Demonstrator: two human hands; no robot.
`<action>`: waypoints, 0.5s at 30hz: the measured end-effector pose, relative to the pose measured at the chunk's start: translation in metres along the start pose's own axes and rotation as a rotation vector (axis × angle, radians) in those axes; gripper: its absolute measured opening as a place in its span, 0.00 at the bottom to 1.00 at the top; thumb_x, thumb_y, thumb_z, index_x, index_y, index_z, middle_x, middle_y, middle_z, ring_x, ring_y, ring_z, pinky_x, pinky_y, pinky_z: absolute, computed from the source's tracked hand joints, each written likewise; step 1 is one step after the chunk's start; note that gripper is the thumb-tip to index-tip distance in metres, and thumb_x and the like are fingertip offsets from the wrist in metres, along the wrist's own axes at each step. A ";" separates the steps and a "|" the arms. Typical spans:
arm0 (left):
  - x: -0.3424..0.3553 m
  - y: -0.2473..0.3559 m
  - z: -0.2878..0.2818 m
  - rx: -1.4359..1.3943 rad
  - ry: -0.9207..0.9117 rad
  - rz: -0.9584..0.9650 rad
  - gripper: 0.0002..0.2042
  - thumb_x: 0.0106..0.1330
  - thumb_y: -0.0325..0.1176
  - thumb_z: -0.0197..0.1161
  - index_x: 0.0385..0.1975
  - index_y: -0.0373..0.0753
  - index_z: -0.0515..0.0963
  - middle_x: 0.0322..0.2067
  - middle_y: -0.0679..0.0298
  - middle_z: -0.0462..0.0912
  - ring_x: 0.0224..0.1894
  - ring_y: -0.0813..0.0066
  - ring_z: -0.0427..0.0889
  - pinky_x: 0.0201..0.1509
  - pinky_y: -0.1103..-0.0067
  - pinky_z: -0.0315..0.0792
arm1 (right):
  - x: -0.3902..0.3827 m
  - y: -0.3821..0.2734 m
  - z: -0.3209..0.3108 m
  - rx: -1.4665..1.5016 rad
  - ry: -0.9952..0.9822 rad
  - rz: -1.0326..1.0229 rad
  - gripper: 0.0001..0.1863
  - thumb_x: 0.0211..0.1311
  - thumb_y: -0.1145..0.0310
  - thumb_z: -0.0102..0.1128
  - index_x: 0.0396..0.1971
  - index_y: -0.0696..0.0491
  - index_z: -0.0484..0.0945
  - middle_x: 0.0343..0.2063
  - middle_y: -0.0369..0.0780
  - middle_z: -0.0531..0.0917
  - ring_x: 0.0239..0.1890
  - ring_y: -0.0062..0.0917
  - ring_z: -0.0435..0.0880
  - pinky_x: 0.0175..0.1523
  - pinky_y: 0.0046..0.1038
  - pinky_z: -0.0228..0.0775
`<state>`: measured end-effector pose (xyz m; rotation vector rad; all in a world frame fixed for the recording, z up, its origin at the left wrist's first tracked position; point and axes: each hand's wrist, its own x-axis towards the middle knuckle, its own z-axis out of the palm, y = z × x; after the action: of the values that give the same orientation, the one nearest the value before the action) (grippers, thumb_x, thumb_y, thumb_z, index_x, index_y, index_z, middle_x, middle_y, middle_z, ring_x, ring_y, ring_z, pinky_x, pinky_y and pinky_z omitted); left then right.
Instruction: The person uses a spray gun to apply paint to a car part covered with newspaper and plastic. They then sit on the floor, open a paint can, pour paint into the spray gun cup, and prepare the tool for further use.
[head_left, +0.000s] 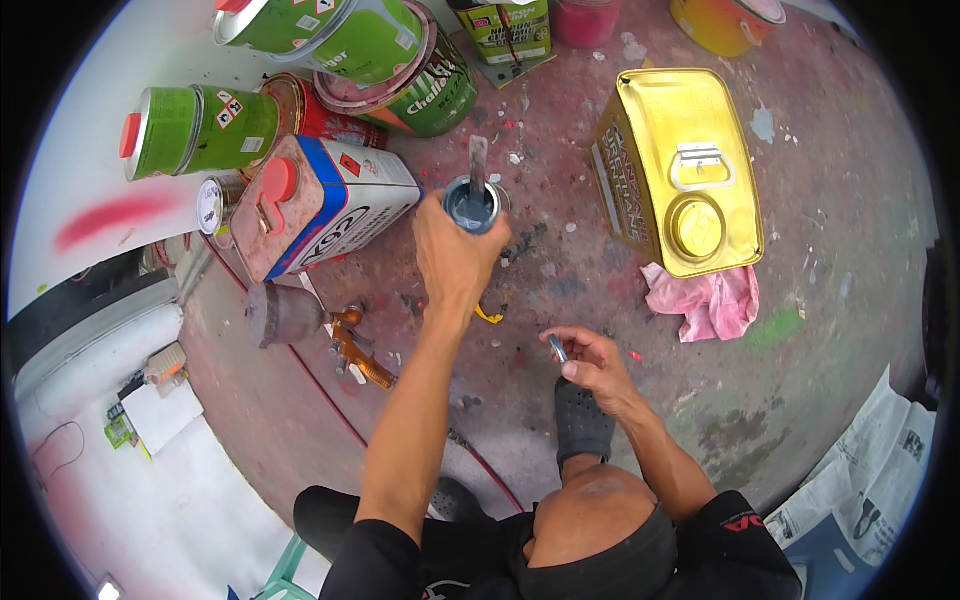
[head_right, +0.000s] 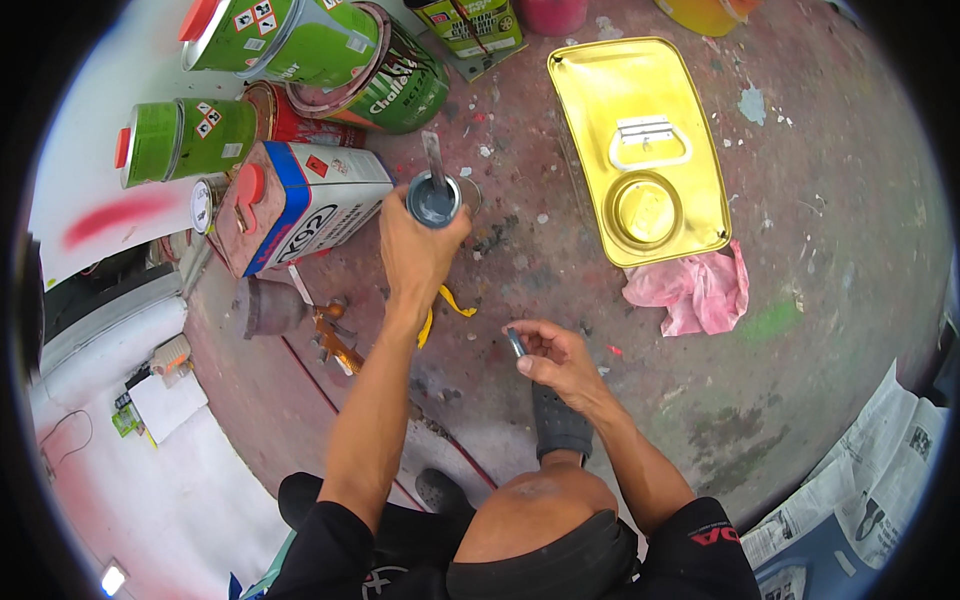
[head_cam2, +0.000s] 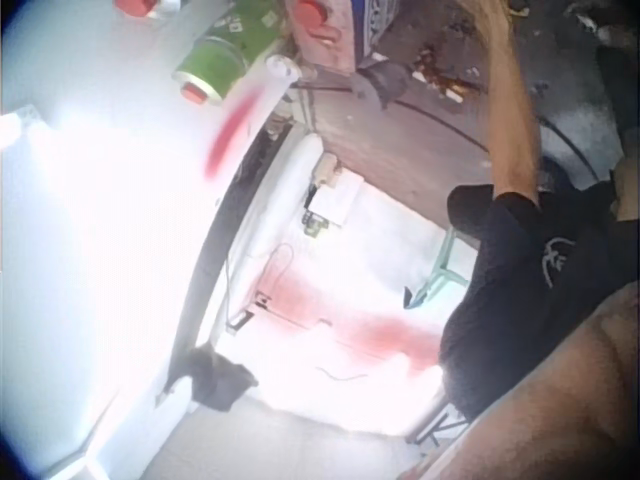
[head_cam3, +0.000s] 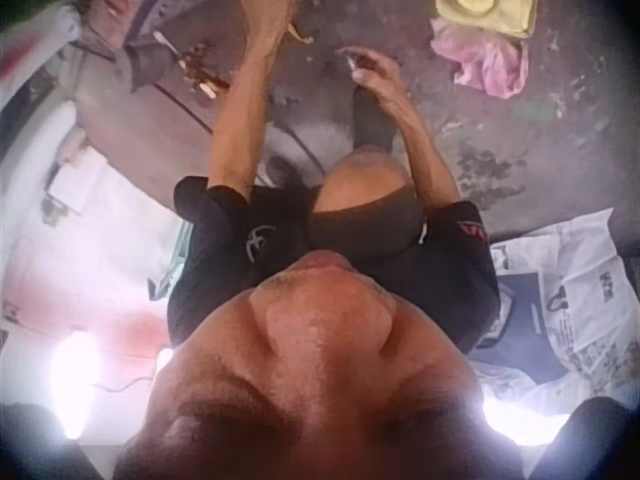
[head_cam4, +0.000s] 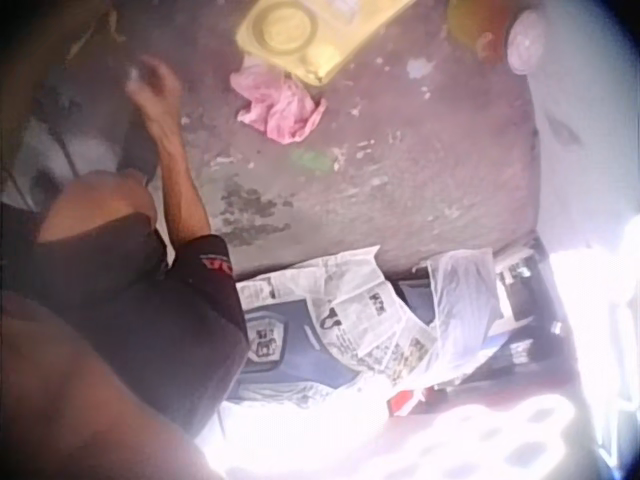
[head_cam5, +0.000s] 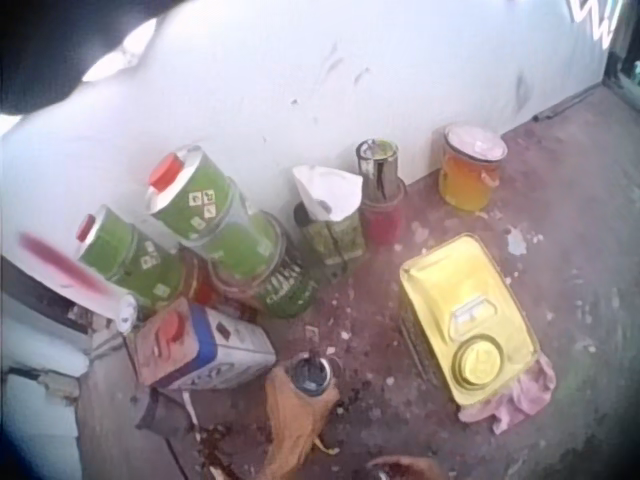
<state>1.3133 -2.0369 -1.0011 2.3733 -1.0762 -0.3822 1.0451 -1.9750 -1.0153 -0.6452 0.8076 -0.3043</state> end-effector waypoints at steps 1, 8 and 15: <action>-0.012 -0.002 0.000 0.004 -0.002 -0.004 0.38 0.58 0.46 0.86 0.60 0.25 0.77 0.54 0.42 0.86 0.59 0.46 0.87 0.66 0.58 0.78 | -0.002 -0.001 -0.002 0.003 0.012 -0.015 0.40 0.61 0.47 0.79 0.68 0.57 0.84 0.52 0.33 0.85 0.54 0.20 0.82 0.64 0.27 0.72; -0.034 -0.002 -0.008 0.051 -0.047 0.019 0.45 0.56 0.51 0.89 0.66 0.28 0.74 0.57 0.41 0.83 0.61 0.42 0.83 0.67 0.58 0.76 | -0.002 -0.010 -0.001 0.087 0.125 -0.158 0.33 0.66 0.60 0.78 0.69 0.56 0.84 0.51 0.32 0.82 0.53 0.19 0.80 0.61 0.25 0.74; 0.016 0.024 -0.027 0.110 -0.084 0.385 0.31 0.66 0.52 0.82 0.62 0.37 0.84 0.52 0.47 0.85 0.55 0.49 0.84 0.59 0.60 0.77 | 0.002 -0.009 -0.002 -0.068 0.113 -0.158 0.41 0.63 0.50 0.78 0.72 0.55 0.80 0.55 0.38 0.86 0.56 0.23 0.83 0.64 0.29 0.73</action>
<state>1.3210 -2.0538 -0.9667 2.1870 -1.5924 -0.2908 1.0446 -1.9840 -1.0119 -0.7623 0.8794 -0.4620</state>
